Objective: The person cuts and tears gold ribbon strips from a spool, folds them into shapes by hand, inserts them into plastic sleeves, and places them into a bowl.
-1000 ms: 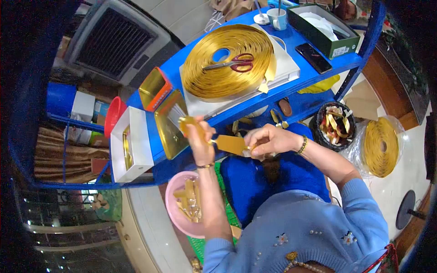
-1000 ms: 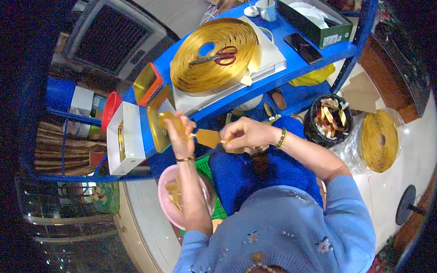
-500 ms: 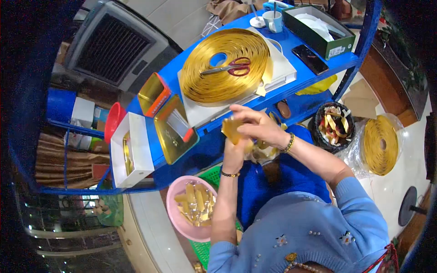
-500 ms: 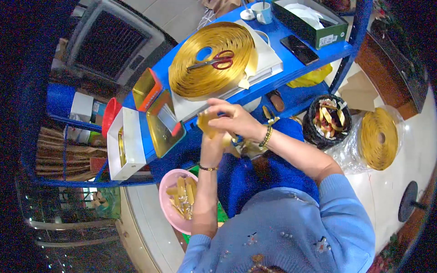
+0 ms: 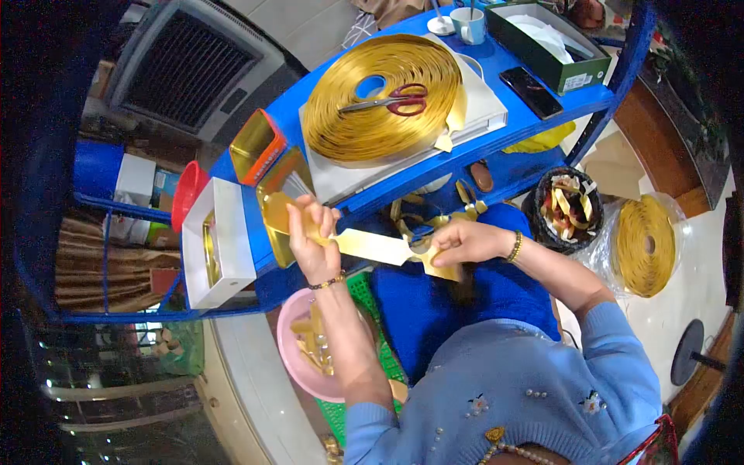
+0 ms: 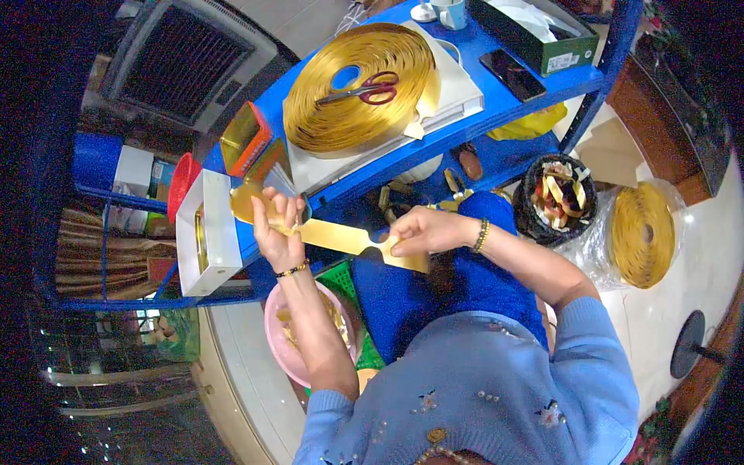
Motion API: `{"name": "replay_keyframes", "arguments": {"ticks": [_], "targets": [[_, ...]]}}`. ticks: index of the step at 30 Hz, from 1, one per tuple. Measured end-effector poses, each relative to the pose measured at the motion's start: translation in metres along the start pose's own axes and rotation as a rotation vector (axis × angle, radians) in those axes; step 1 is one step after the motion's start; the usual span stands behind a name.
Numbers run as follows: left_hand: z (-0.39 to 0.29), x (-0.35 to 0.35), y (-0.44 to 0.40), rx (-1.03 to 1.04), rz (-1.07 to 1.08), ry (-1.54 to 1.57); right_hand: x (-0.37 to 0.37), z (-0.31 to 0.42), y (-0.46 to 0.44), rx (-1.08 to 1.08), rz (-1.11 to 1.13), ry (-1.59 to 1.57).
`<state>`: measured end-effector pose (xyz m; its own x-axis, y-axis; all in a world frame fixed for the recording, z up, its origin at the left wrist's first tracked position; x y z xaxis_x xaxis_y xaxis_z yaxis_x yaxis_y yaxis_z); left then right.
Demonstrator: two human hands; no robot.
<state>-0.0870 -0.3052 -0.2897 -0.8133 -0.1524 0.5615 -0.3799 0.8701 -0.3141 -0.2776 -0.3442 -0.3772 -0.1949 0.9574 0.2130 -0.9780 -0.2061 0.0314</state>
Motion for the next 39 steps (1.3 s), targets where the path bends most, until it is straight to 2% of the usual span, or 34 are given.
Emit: {"name": "replay_keyframes", "arguments": {"ticks": [1,2,5,7,10,14,18,20,22,24,25,26,27,28,29,31,33,35,36,39], "targets": [[0.001,-0.01,0.003,0.015,-0.05,-0.062,-0.001,0.014,0.001,-0.102,-0.021,0.061],[0.01,-0.022,0.009,-0.018,-0.225,-0.107,-0.001,0.029,0.002,-0.204,-0.041,0.123],[0.041,0.0,0.014,-0.058,-0.09,-0.261,-0.004,0.068,0.004,-0.392,-0.159,0.26],[0.072,0.004,0.019,-0.142,0.075,-0.147,-0.018,0.074,0.0,-0.465,-0.309,0.246],[0.088,0.038,0.031,-0.195,-0.027,-0.19,-0.035,0.074,-0.006,-0.486,-0.436,0.154],[0.108,0.058,0.032,-0.293,0.195,-0.256,-0.045,0.066,-0.009,-0.494,-0.545,0.14],[0.112,0.075,0.036,-0.319,0.289,-0.446,-0.048,0.062,-0.008,-0.456,-0.606,0.067],[0.116,0.072,0.038,-0.339,0.236,-0.409,-0.052,0.056,-0.008,-0.413,-0.627,0.056],[0.117,0.065,0.039,-0.316,0.212,-0.482,-0.051,0.053,-0.009,-0.459,-0.606,-0.058],[0.115,0.055,0.039,-0.303,0.083,-0.32,-0.047,0.048,-0.011,-0.522,-0.55,-0.137],[0.112,0.048,0.039,-0.296,0.018,-0.24,-0.04,0.037,-0.015,-0.462,-0.473,-0.185],[0.113,0.041,0.037,-0.353,0.081,-0.154,-0.033,0.026,-0.017,-0.404,-0.394,-0.23],[0.101,0.049,0.029,-0.304,0.156,-0.141,-0.025,0.013,-0.019,-0.346,-0.313,-0.273],[0.092,0.05,0.028,-0.275,0.094,-0.099,-0.022,-0.002,-0.021,-0.391,-0.248,-0.233],[0.082,0.052,0.027,-0.244,0.03,-0.058,-0.018,-0.013,-0.014,-0.218,-0.281,-0.065],[0.079,0.04,0.023,-0.201,0.001,0.056,-0.007,-0.009,0.0,-0.083,-0.276,-0.147],[0.084,0.036,0.022,-0.201,0.109,0.179,-0.01,0.009,0.008,-0.238,-0.296,-0.221],[0.099,0.023,0.032,-0.282,-0.045,0.107,-0.017,0.024,0.02,-0.146,-0.296,-0.152],[0.109,0.027,0.035,-0.322,0.05,0.184,-0.018,0.039,0.019,-0.289,-0.32,-0.232],[0.127,0.038,0.043,-0.359,0.042,0.059,-0.032,0.052,0.014,-0.292,-0.337,-0.298]]}}
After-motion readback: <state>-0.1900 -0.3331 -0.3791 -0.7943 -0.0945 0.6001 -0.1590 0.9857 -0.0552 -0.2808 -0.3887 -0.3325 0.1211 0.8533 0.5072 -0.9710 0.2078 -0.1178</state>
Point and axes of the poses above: each hand's wrist, its own y-axis away from the middle knuckle, its own x-axis out of the palm, z = x × y, the point moved 9 cm from there along -y, towards the middle knuckle, and after that the axes turned 12 degrees about z, right-handed, at the moved point
